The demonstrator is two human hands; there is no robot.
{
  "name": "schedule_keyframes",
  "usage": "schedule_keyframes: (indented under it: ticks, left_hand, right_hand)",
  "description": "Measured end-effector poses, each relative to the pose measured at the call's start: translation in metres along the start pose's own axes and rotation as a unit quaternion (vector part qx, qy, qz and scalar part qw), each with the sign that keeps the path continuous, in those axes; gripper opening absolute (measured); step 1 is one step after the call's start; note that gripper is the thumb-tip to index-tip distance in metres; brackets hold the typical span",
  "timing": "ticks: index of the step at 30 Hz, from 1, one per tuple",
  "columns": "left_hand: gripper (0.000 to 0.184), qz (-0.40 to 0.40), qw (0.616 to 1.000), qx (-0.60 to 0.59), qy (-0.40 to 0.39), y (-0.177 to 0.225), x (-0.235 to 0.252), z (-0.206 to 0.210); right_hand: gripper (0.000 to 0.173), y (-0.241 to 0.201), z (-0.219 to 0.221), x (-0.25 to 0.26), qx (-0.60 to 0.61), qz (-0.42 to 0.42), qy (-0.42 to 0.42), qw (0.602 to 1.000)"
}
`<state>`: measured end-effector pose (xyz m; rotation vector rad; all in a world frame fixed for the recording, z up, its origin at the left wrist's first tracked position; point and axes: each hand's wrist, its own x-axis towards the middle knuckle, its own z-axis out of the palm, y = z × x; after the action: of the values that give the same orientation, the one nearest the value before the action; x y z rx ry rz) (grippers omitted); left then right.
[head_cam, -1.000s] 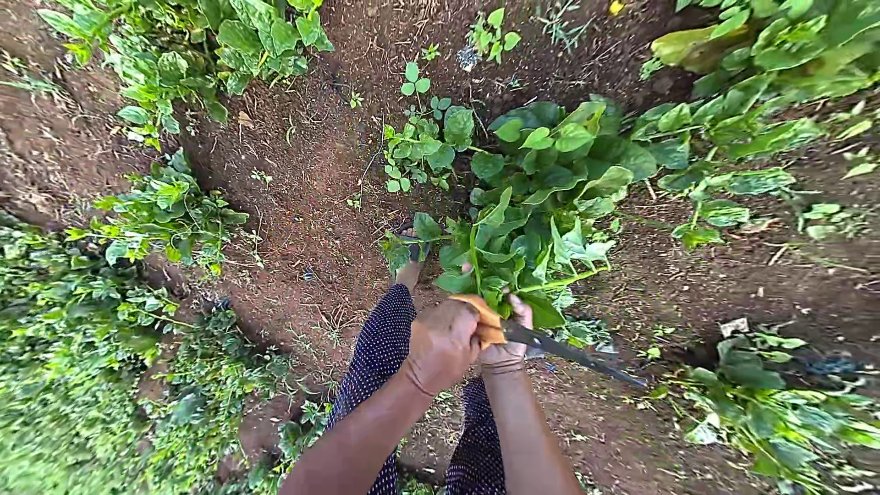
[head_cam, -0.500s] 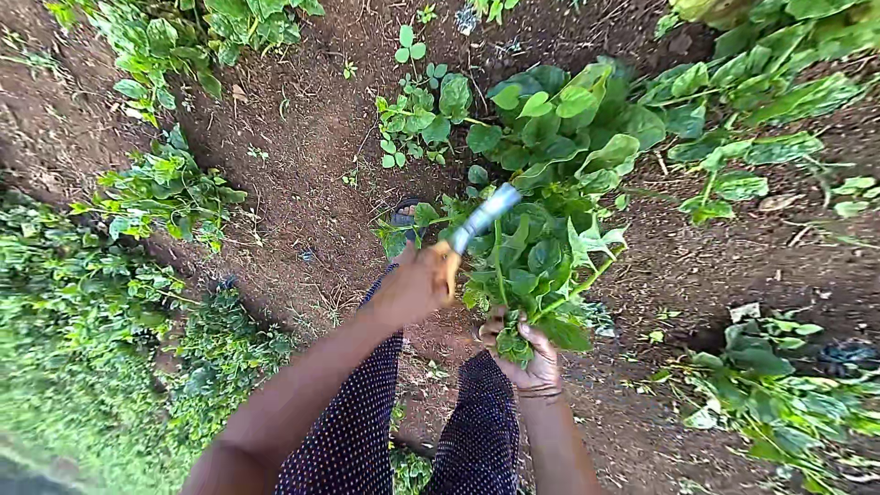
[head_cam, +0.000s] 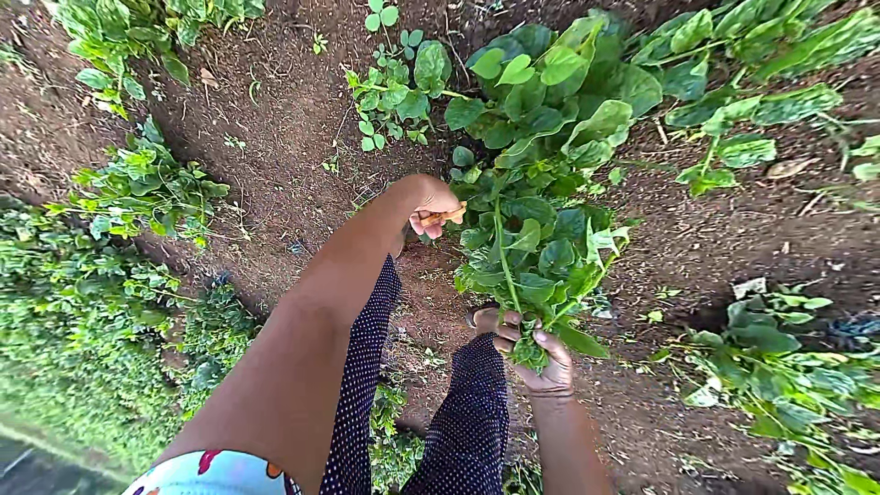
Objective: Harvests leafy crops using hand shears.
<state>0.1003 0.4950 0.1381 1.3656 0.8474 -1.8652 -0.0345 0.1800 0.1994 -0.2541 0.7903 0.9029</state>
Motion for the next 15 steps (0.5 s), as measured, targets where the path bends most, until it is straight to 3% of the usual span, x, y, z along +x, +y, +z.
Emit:
schedule_keyframes:
  ticks: [8,15]
  left_hand:
    - [0.035,-0.011,1.0,0.001,-0.001,0.002,-0.02,-0.002]
    - [0.043,-0.02,0.999,-0.023,0.023,0.023,-0.003,0.006]
  right_hand:
    - [0.018,0.003,-0.007,0.0,-0.068,-0.019,0.037,0.997]
    - [0.025,0.013,-0.004,0.003,-0.083,-0.034,0.088,0.992]
